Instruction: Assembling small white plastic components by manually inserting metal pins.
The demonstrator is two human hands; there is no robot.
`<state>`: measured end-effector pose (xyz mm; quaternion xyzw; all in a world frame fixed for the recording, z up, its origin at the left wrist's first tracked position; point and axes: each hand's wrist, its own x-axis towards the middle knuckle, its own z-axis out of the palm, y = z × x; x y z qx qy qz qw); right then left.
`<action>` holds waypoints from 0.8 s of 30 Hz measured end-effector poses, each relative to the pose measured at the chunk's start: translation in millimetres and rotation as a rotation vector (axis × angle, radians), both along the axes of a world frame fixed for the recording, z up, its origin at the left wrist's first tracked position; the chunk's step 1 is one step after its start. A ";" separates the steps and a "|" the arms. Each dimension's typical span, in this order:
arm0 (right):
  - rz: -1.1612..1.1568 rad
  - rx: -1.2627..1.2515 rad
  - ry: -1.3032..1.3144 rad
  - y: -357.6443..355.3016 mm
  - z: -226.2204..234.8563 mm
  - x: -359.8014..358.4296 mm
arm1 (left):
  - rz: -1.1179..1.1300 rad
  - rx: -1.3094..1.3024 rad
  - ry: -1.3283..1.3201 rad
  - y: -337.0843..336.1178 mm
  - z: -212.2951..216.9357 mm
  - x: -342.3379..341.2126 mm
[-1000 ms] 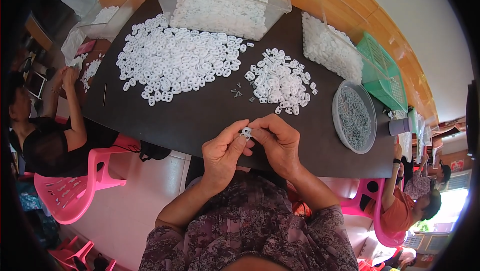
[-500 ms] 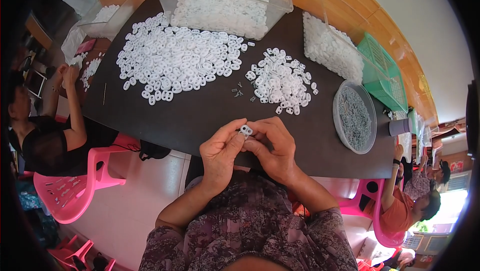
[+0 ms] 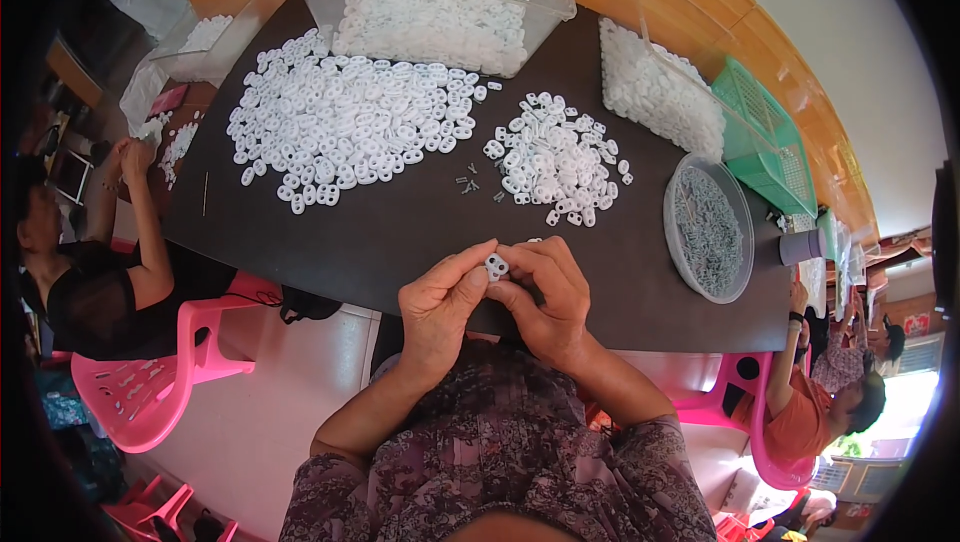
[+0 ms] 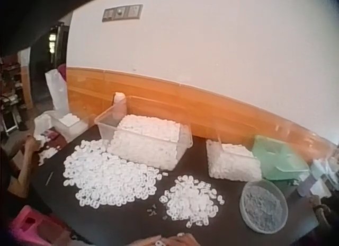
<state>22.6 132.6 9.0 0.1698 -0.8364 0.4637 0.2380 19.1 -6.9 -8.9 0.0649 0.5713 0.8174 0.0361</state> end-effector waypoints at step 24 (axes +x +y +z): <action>0.112 -0.447 -0.412 3.5 2.9 5.2 | -0.014 -0.163 0.167 -7.7 -1.6 -1.3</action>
